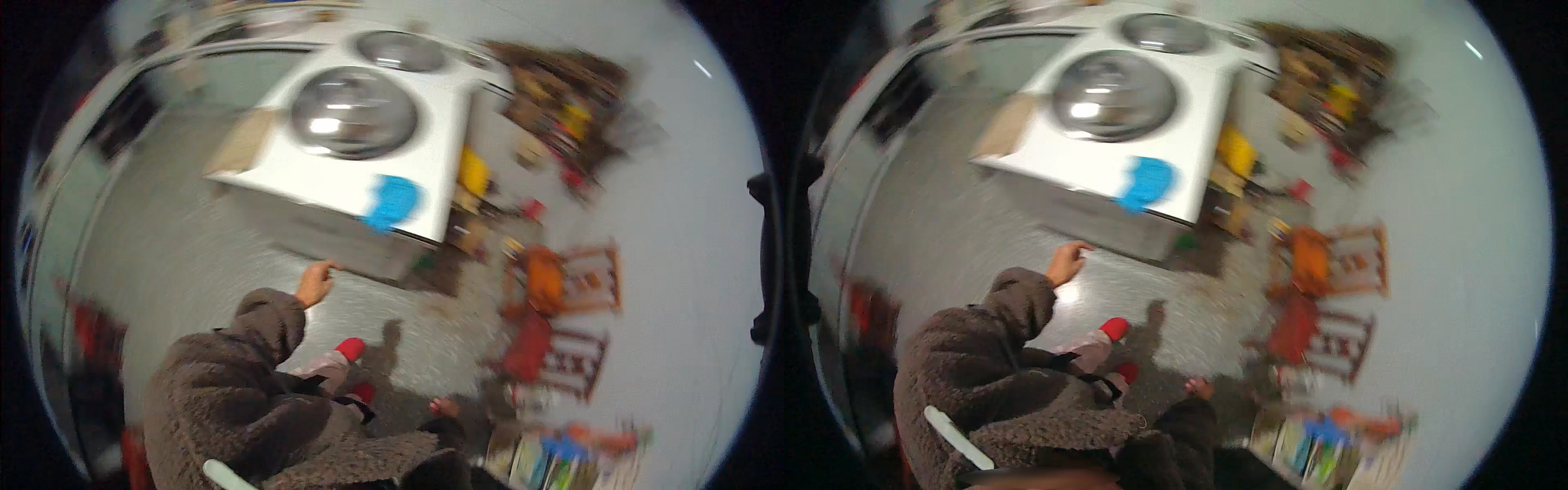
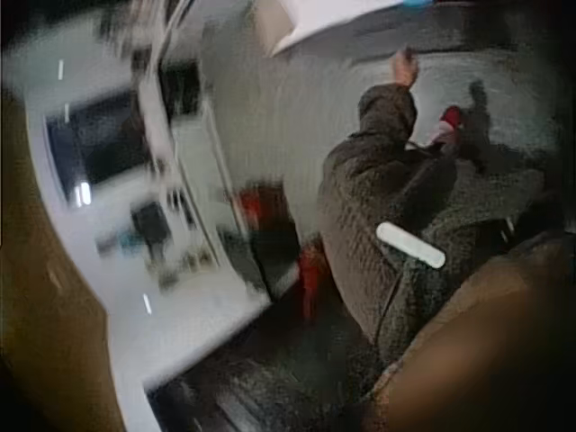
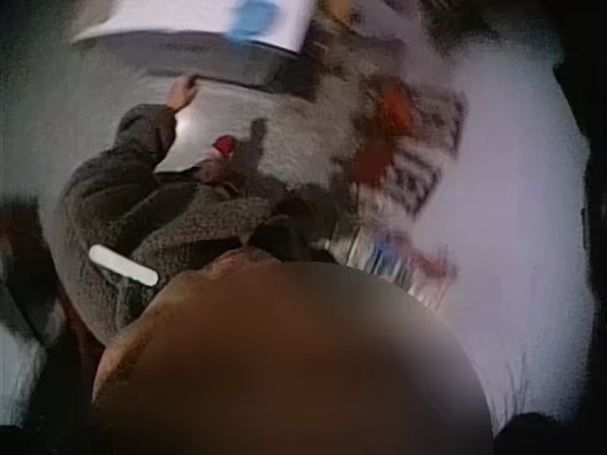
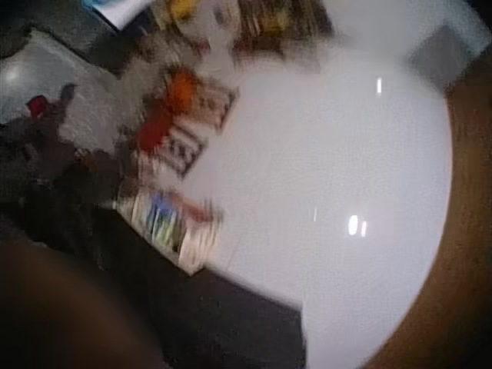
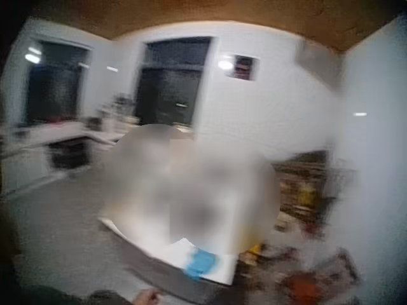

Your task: The person places a small bowl into a larger bowl, then walks to the stove and adds sliced food items from a plastic bag into a wok. They stir the contents with a spatula, cover the wok with a lid, and adjust the stove knob. The person then retrieves a lighter and a glove from a cluttered area under the counter.

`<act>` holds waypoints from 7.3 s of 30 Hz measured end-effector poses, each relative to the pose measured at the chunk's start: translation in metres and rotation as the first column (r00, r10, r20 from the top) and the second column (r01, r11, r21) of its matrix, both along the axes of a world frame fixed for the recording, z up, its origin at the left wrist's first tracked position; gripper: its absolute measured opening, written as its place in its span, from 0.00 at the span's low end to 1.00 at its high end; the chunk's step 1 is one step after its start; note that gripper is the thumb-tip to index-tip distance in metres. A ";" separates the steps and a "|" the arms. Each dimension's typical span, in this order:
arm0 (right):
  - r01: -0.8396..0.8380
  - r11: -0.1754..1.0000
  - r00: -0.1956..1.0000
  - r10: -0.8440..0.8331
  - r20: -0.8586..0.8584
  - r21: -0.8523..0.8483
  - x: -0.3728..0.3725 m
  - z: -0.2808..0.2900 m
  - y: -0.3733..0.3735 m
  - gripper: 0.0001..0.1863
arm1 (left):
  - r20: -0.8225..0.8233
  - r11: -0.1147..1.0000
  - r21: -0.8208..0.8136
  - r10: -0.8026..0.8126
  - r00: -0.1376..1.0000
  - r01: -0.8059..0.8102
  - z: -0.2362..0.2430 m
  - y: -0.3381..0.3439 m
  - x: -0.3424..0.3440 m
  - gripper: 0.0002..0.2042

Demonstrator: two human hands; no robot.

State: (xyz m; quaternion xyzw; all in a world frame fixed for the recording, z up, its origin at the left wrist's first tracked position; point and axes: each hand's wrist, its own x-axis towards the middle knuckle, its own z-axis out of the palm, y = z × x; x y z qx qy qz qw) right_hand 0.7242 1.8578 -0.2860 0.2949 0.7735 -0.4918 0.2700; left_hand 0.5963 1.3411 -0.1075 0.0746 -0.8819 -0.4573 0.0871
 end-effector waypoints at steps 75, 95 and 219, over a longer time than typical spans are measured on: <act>-0.696 -0.681 -0.567 0.323 -0.758 0.230 0.576 0.431 -3.039 0.12 | -0.260 -0.462 -0.485 0.887 -0.382 -0.743 0.114 -2.383 1.049 0.24; -0.493 -0.430 -0.858 0.098 -0.504 0.756 0.828 0.372 -3.248 0.24 | -0.211 -0.327 0.331 0.889 -0.407 -0.885 0.125 -2.352 1.143 0.12; -0.690 -0.024 -0.379 0.863 -0.333 0.723 0.414 0.151 -3.056 0.33 | 0.140 -0.427 0.231 0.904 -0.405 -0.874 0.079 -2.352 1.116 0.08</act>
